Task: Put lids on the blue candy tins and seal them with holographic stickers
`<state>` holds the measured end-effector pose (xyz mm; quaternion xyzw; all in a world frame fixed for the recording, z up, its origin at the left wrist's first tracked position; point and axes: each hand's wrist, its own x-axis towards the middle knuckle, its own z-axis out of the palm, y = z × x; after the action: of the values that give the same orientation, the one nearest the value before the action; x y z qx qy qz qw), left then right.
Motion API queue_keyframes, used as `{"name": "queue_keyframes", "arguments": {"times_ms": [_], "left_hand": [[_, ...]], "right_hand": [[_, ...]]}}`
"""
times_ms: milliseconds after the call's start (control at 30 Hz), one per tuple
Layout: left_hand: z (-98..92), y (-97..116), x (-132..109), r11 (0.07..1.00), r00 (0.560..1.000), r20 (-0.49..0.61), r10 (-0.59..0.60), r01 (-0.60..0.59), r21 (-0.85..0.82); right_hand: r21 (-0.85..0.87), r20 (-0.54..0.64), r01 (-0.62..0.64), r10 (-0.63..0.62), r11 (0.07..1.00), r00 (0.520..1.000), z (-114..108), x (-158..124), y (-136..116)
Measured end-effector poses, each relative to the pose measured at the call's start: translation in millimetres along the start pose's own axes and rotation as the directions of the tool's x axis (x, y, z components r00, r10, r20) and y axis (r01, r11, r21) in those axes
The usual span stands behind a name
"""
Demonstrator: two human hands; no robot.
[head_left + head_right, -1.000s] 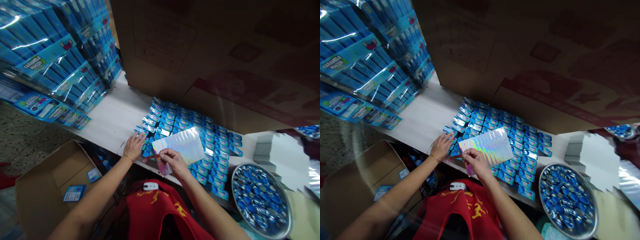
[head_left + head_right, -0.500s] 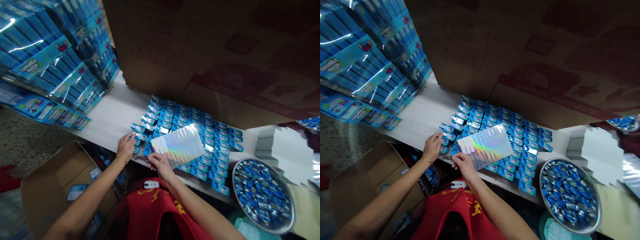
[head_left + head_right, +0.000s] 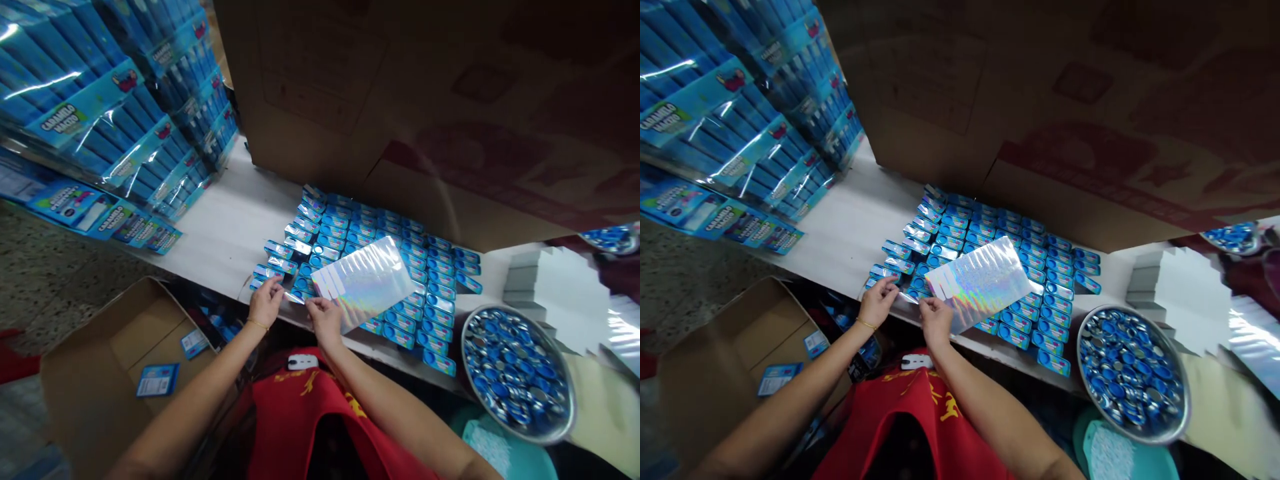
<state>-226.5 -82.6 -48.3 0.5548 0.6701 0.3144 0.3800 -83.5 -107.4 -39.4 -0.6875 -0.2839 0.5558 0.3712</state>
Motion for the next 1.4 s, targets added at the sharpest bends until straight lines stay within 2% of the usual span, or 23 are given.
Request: {"name": "queue_keyframes", "arguments": {"times_ms": [100,200,400,533,700,933,1200,1300,1367,1400], "left_hand": [[-1.5,2.2,6.6,0.961,0.99,0.027,0.142,-0.144,0.237],[0.3,0.2,9.7,0.9,0.975,0.057,0.213,-0.218,0.378],[8.5,-7.2,9.1,0.768,0.933,0.124,0.337,-0.349,0.537],[13.2,-11.7,10.6,0.693,0.906,0.18,0.383,-0.411,0.592],[14.2,-14.7,13.4,0.701,0.899,0.189,0.396,-0.429,0.57],[4.2,-8.8,-4.6,0.78,0.915,0.093,0.393,-0.385,0.493],[-0.3,5.0,-13.4,0.666,0.922,0.181,0.341,-0.373,0.646],[0.5,5.7,-15.1,0.645,0.92,0.204,0.334,-0.381,0.662],[0.9,6.3,-19.3,0.65,0.928,0.179,0.327,-0.359,0.67],[1.3,7.1,-22.0,0.659,0.934,0.162,0.318,-0.34,0.671]], "right_hand": [[-0.094,-0.052,0.056,-0.061,0.994,0.997,3.3,4.9,6.2],[-0.185,-0.09,0.084,-0.102,0.979,0.991,5.5,9.0,10.0],[-0.432,-0.109,0.131,-0.195,0.892,0.975,2.0,14.0,12.3],[-0.533,-0.119,0.144,-0.243,0.833,0.963,-0.5,13.9,12.4],[-0.584,-0.126,0.146,-0.266,0.799,0.956,-0.4,12.4,10.7],[-0.548,-0.127,0.137,-0.244,0.825,0.961,-0.9,13.4,12.8],[-0.596,-0.136,0.108,-0.232,0.796,0.963,-3.0,12.8,9.5],[-0.666,-0.085,0.126,-0.242,0.736,0.967,-7.3,5.6,6.8],[-0.752,0.015,0.19,-0.272,0.631,0.962,-10.5,-2.8,3.1],[-0.803,0.084,0.23,-0.278,0.549,0.957,-11.8,-7.3,1.1]]}}
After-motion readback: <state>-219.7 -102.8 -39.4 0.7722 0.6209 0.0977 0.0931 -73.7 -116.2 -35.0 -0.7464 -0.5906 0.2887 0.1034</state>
